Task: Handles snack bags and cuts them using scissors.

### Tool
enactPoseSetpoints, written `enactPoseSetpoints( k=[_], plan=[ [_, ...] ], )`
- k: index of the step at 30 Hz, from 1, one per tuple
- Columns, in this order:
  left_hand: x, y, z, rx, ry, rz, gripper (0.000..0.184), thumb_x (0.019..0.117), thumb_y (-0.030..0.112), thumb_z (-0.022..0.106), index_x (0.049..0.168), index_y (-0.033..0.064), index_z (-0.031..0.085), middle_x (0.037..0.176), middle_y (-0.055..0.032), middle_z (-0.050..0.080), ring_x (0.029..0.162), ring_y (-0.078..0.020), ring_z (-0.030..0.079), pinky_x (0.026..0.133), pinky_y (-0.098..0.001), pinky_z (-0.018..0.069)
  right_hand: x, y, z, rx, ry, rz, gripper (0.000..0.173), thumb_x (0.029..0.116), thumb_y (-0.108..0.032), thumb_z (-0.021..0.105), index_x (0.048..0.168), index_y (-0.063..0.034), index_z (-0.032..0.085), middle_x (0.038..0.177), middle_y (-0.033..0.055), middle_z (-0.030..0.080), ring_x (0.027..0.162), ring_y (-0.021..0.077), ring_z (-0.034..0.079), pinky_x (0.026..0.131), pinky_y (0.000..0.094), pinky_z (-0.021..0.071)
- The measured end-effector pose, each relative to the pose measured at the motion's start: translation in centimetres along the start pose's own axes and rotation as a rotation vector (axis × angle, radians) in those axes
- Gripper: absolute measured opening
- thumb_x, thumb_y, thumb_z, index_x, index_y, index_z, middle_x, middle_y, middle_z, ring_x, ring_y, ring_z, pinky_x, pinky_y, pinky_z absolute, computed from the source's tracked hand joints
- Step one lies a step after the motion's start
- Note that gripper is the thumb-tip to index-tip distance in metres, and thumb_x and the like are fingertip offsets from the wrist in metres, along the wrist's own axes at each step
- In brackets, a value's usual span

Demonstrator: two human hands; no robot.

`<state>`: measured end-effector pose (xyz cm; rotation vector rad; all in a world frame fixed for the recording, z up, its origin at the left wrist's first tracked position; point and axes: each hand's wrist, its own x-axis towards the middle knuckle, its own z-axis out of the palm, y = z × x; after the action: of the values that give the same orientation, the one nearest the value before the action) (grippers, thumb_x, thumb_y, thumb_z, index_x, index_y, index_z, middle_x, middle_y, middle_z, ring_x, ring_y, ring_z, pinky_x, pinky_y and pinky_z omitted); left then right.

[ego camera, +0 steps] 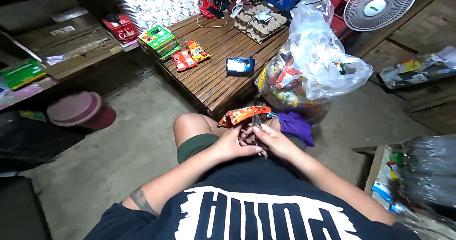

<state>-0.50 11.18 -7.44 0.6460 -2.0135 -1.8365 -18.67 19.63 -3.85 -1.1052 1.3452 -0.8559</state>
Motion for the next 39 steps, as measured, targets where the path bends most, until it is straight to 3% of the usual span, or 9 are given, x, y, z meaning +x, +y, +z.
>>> enactPoseSetpoints(
  k=[6,9,14,24,25,27,29,33,39],
  plan=[
    [0.1,-0.2,0.1,0.086,-0.2,-0.02,0.083,0.0915,0.017,0.072,0.154,-0.0053,0.022,0.119,-0.0131,0.062,0.094,-0.0039,0.065,0.087,-0.0203,0.0546,0.0,1.4,0.5,0.119,0.016,-0.014,0.022,0.1075,-0.022,0.05,0.12,-0.0057,0.057,0.073,-0.007,0.059,0.055,0.0004,0.054,0.053,0.017,0.0489],
    [0.0,-0.6,0.2,0.117,-0.205,-0.007,0.076,0.0925,0.015,0.067,0.153,-0.0097,0.027,0.117,-0.0149,0.065,0.099,-0.0052,0.066,0.092,-0.0217,0.0532,-0.2,1.5,0.4,0.159,-0.023,-0.02,0.019,0.1074,-0.02,0.048,0.118,-0.0062,0.056,0.07,-0.0076,0.058,0.054,0.0011,0.054,0.053,0.0177,0.0493],
    [0.2,-1.0,1.4,0.11,-0.099,-0.006,0.075,0.0873,0.017,0.07,0.147,-0.0086,0.034,0.113,-0.0109,0.065,0.09,-0.0013,0.065,0.083,-0.0193,0.0543,-0.5,1.5,0.6,0.271,-0.065,0.025,0.023,0.1107,-0.025,0.036,0.121,-0.0109,0.05,0.066,-0.0091,0.045,0.051,0.0008,0.043,0.05,0.0167,0.0423],
    [-1.0,-0.7,0.3,0.388,-0.186,0.193,0.069,0.0963,0.026,0.062,0.15,-0.0082,0.036,0.125,-0.0193,0.065,0.11,-0.0196,0.065,0.099,-0.0373,0.0523,-1.3,2.2,1.1,0.215,0.036,0.042,0.021,0.11,-0.026,0.039,0.119,-0.0122,0.052,0.064,-0.0102,0.042,0.049,0.0007,0.038,0.046,0.0177,0.0358],
    [-1.9,-0.2,-0.6,0.471,-0.13,0.272,0.063,0.098,0.03,0.062,0.147,-0.0053,0.045,0.118,-0.0163,0.069,0.106,-0.0217,0.067,0.097,-0.0411,0.0534,-1.4,2.2,1.0,0.203,0.04,0.032,0.022,0.1099,-0.026,0.039,0.118,-0.0121,0.053,0.064,-0.0105,0.042,0.049,0.0004,0.038,0.046,0.0175,0.0358],
    [-3.4,-0.2,-2.9,0.56,0.162,0.524,0.029,0.0977,0.028,0.063,0.115,0.0067,0.073,0.095,-0.0058,0.074,0.087,-0.0131,0.069,0.08,-0.0332,0.0582,-1.5,2.3,0.7,0.191,0.038,0.011,0.023,0.1096,-0.027,0.039,0.117,-0.0125,0.054,0.063,-0.0111,0.041,0.048,0.0001,0.038,0.046,0.017,0.0363],
    [-3.2,-0.9,-4.8,0.561,0.396,0.675,0.022,0.0939,0.029,0.071,0.108,0.012,0.069,0.091,-0.0039,0.068,0.081,-0.0085,0.064,0.071,-0.0258,0.0543,-1.5,2.4,0.6,0.188,0.02,0.003,0.023,0.1098,-0.027,0.038,0.116,-0.0126,0.055,0.063,-0.0113,0.041,0.048,-0.0004,0.038,0.045,0.0165,0.036],
    [-0.4,-1.3,-4.6,0.62,0.28,0.591,0.064,0.0852,0.019,0.075,0.142,0.0045,0.052,0.143,-0.0159,0.057,0.131,-0.0264,0.056,0.107,-0.048,0.0493,-1.1,2.3,0.9,0.147,-0.028,-0.031,0.023,0.1091,-0.026,0.041,0.117,-0.0119,0.056,0.065,-0.0111,0.042,0.049,-0.0008,0.038,0.046,0.0161,0.0354],
    [2.3,-1.7,-4.0,0.514,0.177,0.66,0.037,0.0954,0.0,0.054,0.127,0.0091,0.071,0.13,-0.0059,0.07,0.125,-0.0167,0.063,0.109,-0.0404,0.0498,-1.5,0.9,-0.4,0.051,-0.058,-0.006,0.029,0.1093,-0.025,0.041,0.125,-0.009,0.059,0.065,-0.0098,0.052,0.048,-0.0014,0.044,0.045,0.0153,0.0383]
  ],
)
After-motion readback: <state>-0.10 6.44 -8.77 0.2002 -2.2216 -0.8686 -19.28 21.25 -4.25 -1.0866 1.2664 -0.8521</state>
